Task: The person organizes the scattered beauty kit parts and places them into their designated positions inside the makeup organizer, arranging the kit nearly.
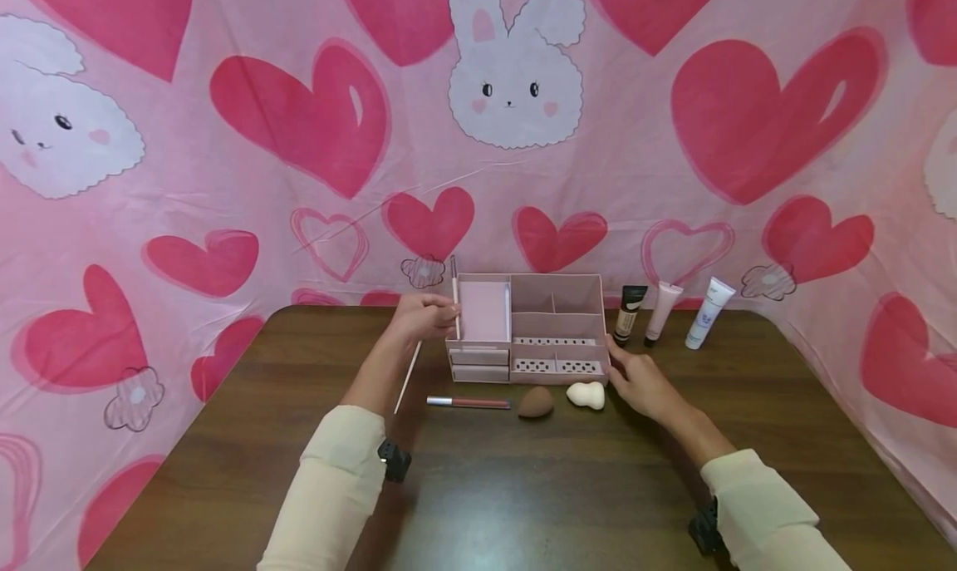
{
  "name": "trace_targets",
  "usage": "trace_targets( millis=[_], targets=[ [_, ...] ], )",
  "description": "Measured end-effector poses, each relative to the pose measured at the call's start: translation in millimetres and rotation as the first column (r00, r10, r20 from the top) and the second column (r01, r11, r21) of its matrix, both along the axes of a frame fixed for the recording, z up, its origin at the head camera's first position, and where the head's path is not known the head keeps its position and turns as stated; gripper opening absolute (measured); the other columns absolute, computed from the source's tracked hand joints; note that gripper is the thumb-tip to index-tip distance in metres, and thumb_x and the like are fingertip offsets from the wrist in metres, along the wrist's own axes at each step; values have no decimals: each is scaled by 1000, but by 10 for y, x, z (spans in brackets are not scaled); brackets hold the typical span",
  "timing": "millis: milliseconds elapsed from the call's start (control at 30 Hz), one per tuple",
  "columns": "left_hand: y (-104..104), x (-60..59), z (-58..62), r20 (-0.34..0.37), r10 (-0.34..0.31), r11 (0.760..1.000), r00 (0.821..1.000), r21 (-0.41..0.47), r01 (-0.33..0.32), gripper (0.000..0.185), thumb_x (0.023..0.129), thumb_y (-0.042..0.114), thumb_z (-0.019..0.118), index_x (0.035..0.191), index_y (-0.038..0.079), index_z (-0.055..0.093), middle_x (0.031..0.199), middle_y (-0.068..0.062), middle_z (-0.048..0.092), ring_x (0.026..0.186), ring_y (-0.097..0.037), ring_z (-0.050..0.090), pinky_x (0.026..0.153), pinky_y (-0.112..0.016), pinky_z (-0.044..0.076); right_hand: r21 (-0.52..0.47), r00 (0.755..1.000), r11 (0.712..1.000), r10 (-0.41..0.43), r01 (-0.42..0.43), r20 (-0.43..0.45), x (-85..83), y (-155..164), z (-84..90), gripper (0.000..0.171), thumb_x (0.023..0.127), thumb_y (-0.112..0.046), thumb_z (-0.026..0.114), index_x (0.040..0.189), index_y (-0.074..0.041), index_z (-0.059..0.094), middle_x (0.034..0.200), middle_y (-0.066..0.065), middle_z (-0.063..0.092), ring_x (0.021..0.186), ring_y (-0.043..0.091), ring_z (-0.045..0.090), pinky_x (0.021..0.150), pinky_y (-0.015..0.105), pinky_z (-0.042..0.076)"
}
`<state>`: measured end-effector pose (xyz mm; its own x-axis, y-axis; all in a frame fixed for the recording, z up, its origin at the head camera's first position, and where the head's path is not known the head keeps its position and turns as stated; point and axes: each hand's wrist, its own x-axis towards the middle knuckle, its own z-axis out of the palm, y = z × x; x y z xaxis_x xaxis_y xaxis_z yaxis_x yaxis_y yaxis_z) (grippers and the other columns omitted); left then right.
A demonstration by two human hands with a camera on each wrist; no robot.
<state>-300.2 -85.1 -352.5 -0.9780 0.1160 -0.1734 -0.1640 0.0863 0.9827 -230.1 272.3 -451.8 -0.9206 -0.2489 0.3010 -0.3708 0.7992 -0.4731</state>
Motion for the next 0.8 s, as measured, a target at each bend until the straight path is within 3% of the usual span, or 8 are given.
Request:
trace_targets(
  millis=[300, 533, 800],
  targets=[
    [77, -25, 32, -14, -11, 1000, 1000, -28, 10, 33, 95, -1, 64, 122, -19, 61, 65, 3, 65, 60, -5, 62, 57, -18, 58, -4, 1000, 1000, -2, 2, -7, -13, 0, -21, 56, 95, -1, 63, 144, 17, 42, 136, 36, 55, 102, 33, 68, 93, 57, 57],
    [138, -37, 36, -12, -31, 997, 999, -77, 30, 32, 94, 0, 66, 121, -17, 64, 68, 3, 66, 62, -5, 64, 58, -18, 59, -6, 1000, 1000, -5, 5, 10, -3, -4, -30, 57, 96, -1, 62, 145, 17, 41, 136, 36, 56, 111, 39, 68, 95, 58, 56],
    [240, -92, 31, -19, -33, 994, 999, -108, 30, 30, 93, 1, 68, 118, -16, 66, 67, -2, 65, 52, -7, 62, 54, -21, 60, -12, 1000, 1000, -2, 3, 15, -2, 6, -15, 57, 96, 0, 62, 145, 17, 40, 137, 36, 55, 111, 39, 68, 96, 58, 56]
  ],
)
